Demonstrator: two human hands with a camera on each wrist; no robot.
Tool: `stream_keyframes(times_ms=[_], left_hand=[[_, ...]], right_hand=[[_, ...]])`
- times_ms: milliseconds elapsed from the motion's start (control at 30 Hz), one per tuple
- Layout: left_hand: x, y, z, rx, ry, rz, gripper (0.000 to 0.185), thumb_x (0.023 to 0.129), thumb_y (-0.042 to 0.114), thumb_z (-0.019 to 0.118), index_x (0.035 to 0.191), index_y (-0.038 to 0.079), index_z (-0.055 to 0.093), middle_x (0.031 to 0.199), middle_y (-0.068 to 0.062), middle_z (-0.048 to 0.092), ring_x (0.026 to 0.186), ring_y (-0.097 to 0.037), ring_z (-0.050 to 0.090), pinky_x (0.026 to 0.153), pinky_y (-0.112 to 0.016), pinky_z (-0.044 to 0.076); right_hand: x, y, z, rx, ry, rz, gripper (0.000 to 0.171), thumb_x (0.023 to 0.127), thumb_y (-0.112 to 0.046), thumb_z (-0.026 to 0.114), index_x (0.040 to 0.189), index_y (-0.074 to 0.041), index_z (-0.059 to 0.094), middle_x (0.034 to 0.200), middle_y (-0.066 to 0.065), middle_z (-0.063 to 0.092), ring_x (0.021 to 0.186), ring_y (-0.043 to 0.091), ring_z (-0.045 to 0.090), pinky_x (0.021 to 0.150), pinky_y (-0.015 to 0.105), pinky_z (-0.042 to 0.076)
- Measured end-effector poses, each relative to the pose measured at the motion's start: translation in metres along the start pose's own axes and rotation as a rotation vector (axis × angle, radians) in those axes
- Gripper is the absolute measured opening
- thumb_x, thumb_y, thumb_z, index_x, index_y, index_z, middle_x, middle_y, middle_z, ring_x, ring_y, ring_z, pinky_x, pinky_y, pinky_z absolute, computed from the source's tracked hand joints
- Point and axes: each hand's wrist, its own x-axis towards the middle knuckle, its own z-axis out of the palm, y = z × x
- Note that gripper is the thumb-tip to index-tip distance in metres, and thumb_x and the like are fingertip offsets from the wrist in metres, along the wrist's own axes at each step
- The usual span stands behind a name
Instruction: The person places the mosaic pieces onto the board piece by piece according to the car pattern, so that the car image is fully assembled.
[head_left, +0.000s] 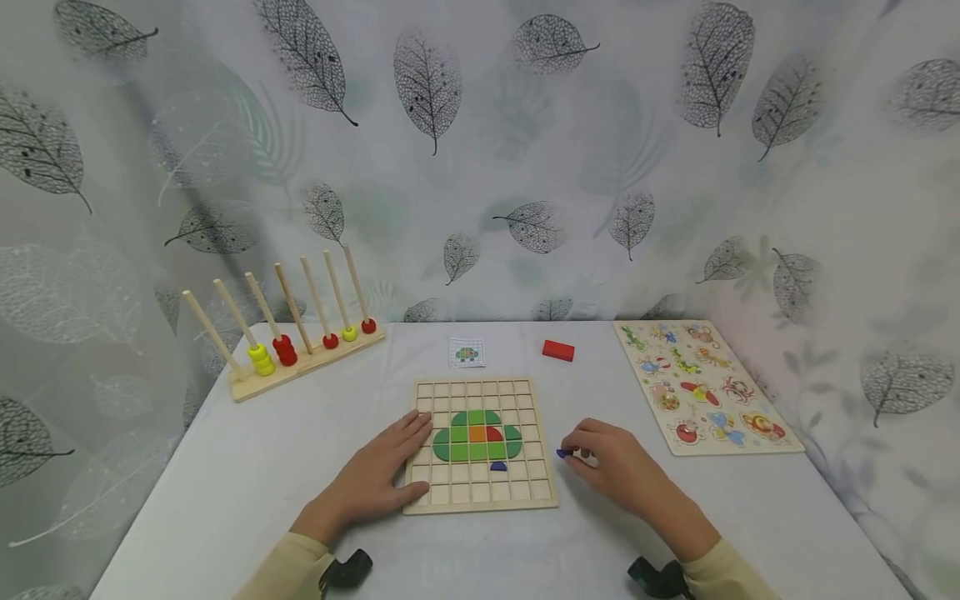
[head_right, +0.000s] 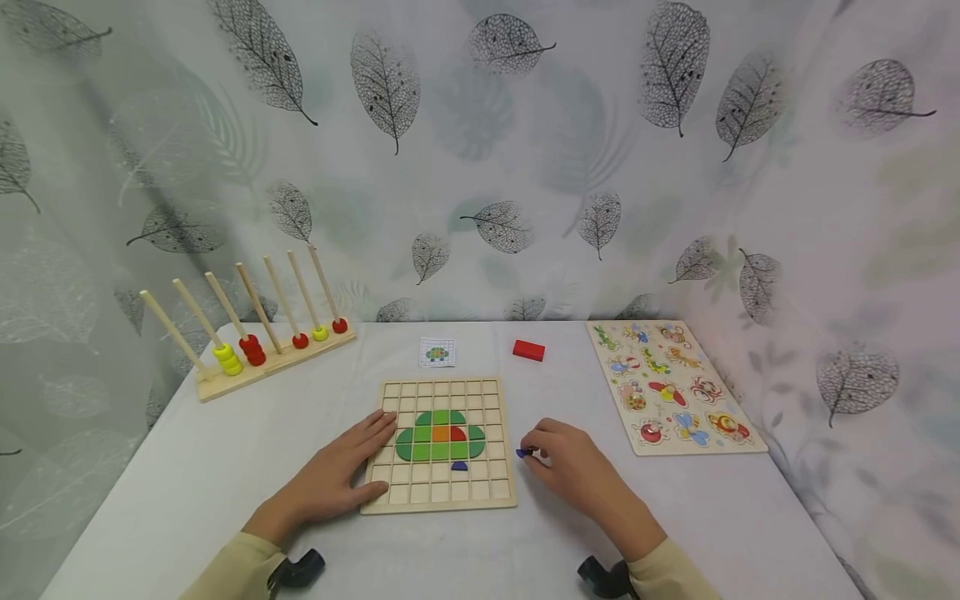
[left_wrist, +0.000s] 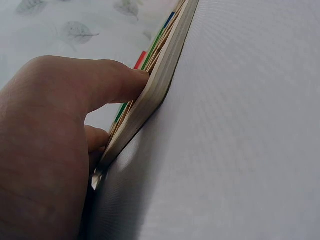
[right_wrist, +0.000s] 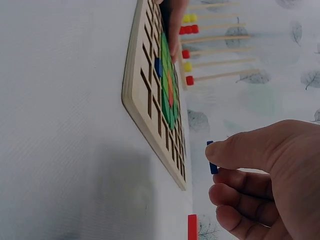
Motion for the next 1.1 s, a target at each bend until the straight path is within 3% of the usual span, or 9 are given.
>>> stream_keyframes(times_ms=[800, 1100], left_hand=[[0.0, 0.002, -0.002, -0.003, 0.003, 0.004, 0.088, 0.099, 0.055, 0.066, 0.167, 0.006, 0.041, 0.176, -0.004, 0.034, 0.164, -0.026, 0.023, 0.126, -0.055, 0.033], [0.0, 0.0, -0.001, -0.009, 0.008, 0.015, 0.088, 0.099, 0.054, 0.067, 0.167, 0.005, 0.041, 0.176, -0.005, 0.033, 0.164, -0.026, 0.023, 0.126, -0.055, 0.032]], right_hand=[[0.023, -0.035, 0.016, 0.101, -0.072, -0.09, 0.016, 0.091, -0.01, 0.089, 0.103, -0.017, 0.081, 0.1, -0.012, 0.069, 0.086, 0.005, 0.063, 0.077, 0.026, 0.06], [0.031, -0.045, 0.031, 0.101, -0.13, -0.098, 0.013, 0.093, -0.017, 0.089, 0.104, -0.018, 0.082, 0.093, -0.016, 0.064, 0.084, 0.005, 0.06, 0.077, 0.023, 0.058]])
